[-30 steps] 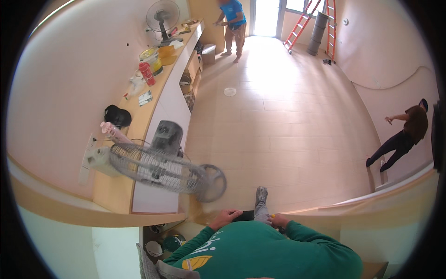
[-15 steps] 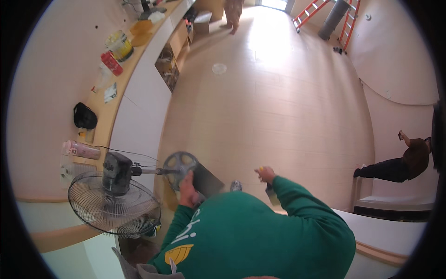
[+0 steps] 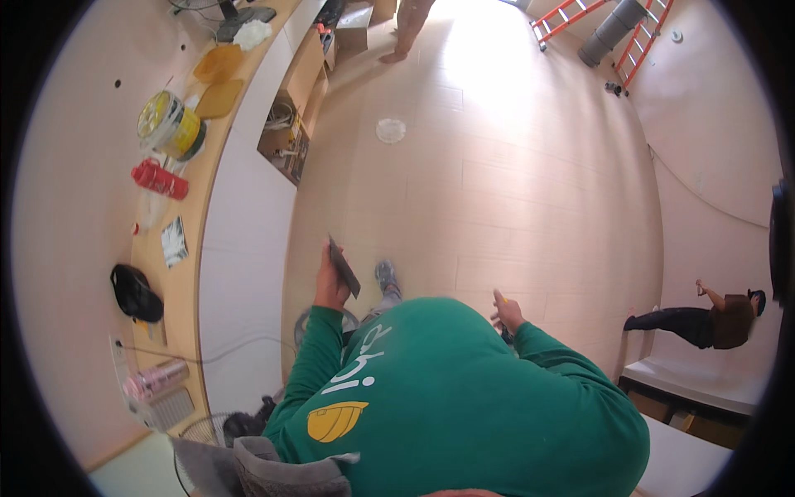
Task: The person retrieves a putty knife and applies a white compound to a wall section using a brush and trowel. They repeatedly load the trowel from a container and smooth the surface while another person works nearby.
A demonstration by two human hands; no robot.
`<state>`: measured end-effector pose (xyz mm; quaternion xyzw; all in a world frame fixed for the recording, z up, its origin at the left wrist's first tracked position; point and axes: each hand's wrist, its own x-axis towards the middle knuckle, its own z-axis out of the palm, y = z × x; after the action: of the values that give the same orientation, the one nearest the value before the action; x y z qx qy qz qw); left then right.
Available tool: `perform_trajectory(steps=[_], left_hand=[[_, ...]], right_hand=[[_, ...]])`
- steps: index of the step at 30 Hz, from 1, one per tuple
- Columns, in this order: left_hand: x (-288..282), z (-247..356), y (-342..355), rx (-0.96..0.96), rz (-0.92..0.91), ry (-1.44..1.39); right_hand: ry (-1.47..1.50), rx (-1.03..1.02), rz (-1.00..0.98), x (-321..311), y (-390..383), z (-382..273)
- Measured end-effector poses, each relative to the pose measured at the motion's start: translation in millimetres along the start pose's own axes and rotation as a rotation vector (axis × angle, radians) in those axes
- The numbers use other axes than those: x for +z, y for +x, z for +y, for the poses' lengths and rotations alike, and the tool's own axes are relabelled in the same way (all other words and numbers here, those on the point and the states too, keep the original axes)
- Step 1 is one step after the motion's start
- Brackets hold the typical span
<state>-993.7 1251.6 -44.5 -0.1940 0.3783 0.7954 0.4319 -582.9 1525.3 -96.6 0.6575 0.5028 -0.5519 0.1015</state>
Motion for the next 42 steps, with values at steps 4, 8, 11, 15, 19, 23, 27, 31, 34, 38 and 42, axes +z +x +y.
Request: perform_trajectory(steps=[4,8,11,15,19,23,27,31,34,38,42], left_hand=[[105.4,89.0,68.0,-0.015,-0.026,0.226],[151.8,154.9,119.2,-0.062,-0.103,0.454],[149.2,177.8,162.0,-0.117,-0.012,0.576],[140.6,203.1,200.4,-0.19,0.162,0.489],[171.2,242.9,221.7,-0.187,0.236,0.434],[192.6,288.4,257.8,-0.101,0.276,0.376],[180.6,322.7,321.3,-0.111,0.306,0.388],[116.3,344.2,399.4,-0.159,0.269,0.46],[51.6,354.9,444.2,-0.156,0.319,0.827],[57.7,387.7,480.3,-0.253,0.418,0.837],[92.3,423.5,525.5,-0.268,0.55,0.729]], right_hand=[[0.118,0.12,0.079,-5.3,26.9,-44.9],[0.146,0.154,0.017,23.6,78.1,-110.3],[0.038,0.13,-0.06,49.8,128.5,-180.8],[-0.032,0.075,-0.115,79.5,200.0,-322.2],[-0.166,-0.114,-0.204,110.5,288.3,-514.2],[-0.172,-0.296,-0.227,155.7,329.6,-717.0],[-0.027,-0.444,-0.367,200.3,349.3,-887.7],[0.04,-0.469,-0.424,244.4,353.3,-1035.0],[0.075,-0.591,-0.455,277.2,340.4,-1153.5],[0.066,-0.859,-0.403,318.8,304.1,-1323.4],[0.033,-0.914,-0.368,371.8,314.9,-1503.1]])
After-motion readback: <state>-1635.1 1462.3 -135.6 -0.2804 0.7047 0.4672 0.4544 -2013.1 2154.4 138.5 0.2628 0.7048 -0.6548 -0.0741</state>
